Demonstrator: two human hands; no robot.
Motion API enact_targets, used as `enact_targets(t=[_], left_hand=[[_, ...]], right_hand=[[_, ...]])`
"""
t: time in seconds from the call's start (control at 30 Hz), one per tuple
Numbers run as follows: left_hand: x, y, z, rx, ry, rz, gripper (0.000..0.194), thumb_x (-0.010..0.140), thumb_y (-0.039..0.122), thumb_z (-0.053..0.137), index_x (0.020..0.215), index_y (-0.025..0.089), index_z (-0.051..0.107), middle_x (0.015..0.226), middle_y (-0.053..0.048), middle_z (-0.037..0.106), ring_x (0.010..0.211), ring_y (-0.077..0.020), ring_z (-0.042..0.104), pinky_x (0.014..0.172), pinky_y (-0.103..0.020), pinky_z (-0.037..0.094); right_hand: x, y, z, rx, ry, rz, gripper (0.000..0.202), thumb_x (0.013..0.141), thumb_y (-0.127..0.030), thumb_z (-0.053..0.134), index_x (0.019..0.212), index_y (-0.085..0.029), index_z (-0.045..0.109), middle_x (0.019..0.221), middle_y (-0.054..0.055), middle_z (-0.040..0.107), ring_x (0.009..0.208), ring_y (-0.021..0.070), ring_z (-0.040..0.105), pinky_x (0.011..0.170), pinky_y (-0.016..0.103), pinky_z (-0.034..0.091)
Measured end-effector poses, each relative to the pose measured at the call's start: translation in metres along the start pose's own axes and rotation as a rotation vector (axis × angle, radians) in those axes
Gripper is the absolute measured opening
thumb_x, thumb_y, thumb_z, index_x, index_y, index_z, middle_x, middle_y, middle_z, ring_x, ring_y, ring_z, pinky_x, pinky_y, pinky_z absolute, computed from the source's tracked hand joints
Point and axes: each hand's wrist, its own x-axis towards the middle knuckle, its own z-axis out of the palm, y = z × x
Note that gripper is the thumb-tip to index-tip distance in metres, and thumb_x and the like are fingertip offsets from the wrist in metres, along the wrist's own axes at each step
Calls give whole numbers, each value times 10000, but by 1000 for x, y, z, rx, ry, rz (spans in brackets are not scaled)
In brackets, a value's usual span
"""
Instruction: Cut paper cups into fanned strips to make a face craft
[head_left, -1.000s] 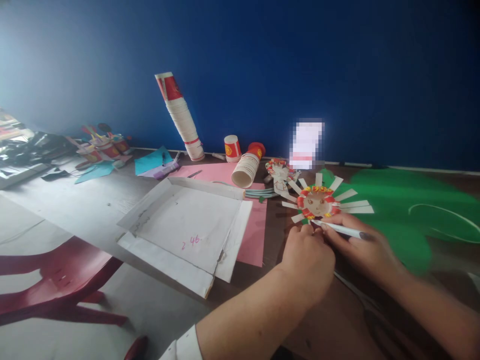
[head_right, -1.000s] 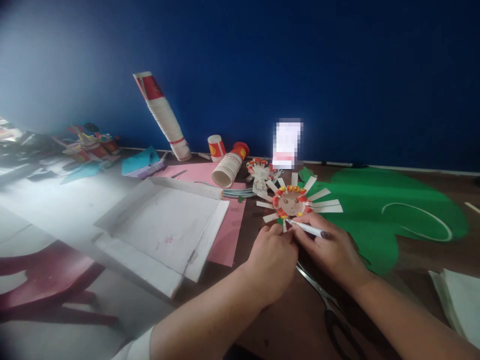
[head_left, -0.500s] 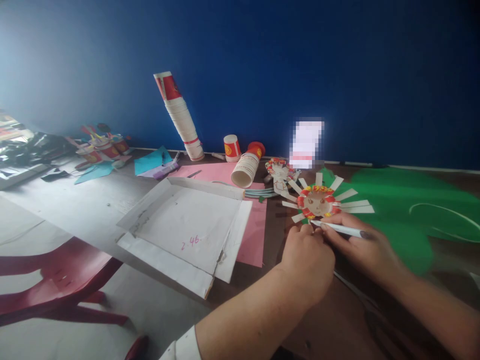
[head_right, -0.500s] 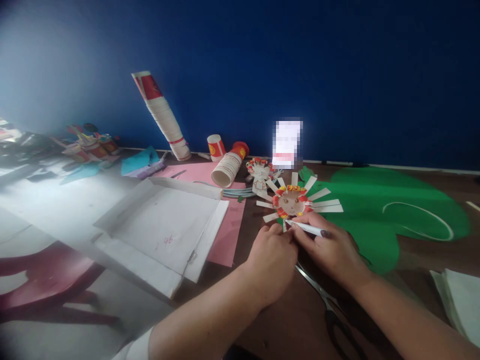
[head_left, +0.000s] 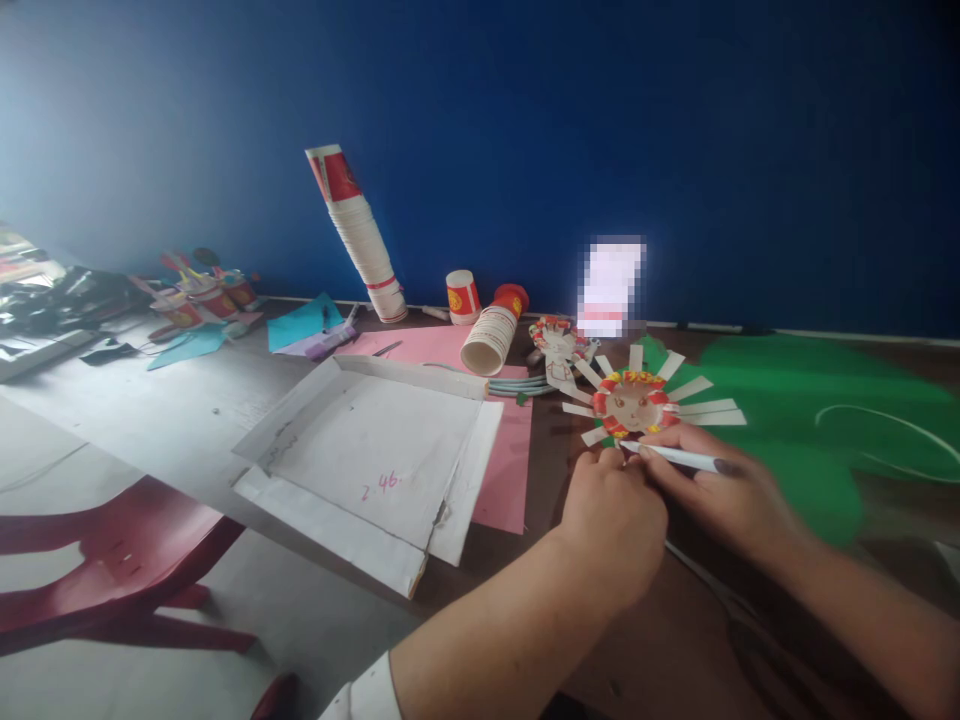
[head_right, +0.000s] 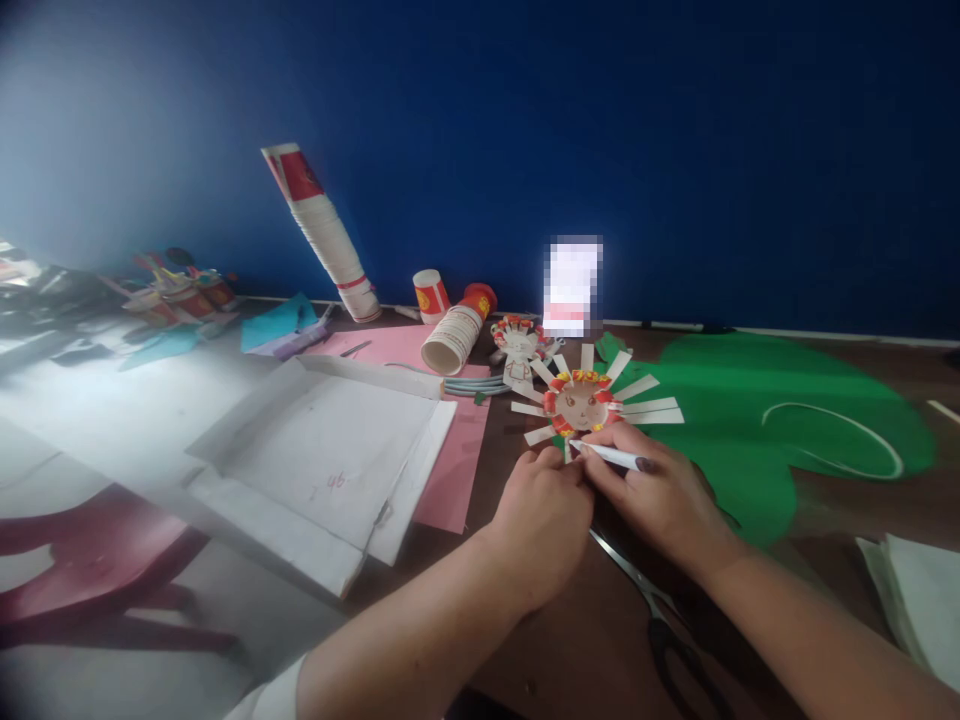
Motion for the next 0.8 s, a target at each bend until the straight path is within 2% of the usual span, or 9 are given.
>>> enact_targets(t=[0.8], left_hand=[[0,0,4,8,25,-6,248,913,183,542,1062,91,718,1117,-143,687,1081,-284,559,886,-415,453]], right_hand=[[0,-3,-3,57,-30,-10,220,842,-461,575,832,-263,670,839,16,771,749,222,702,689,315,491]])
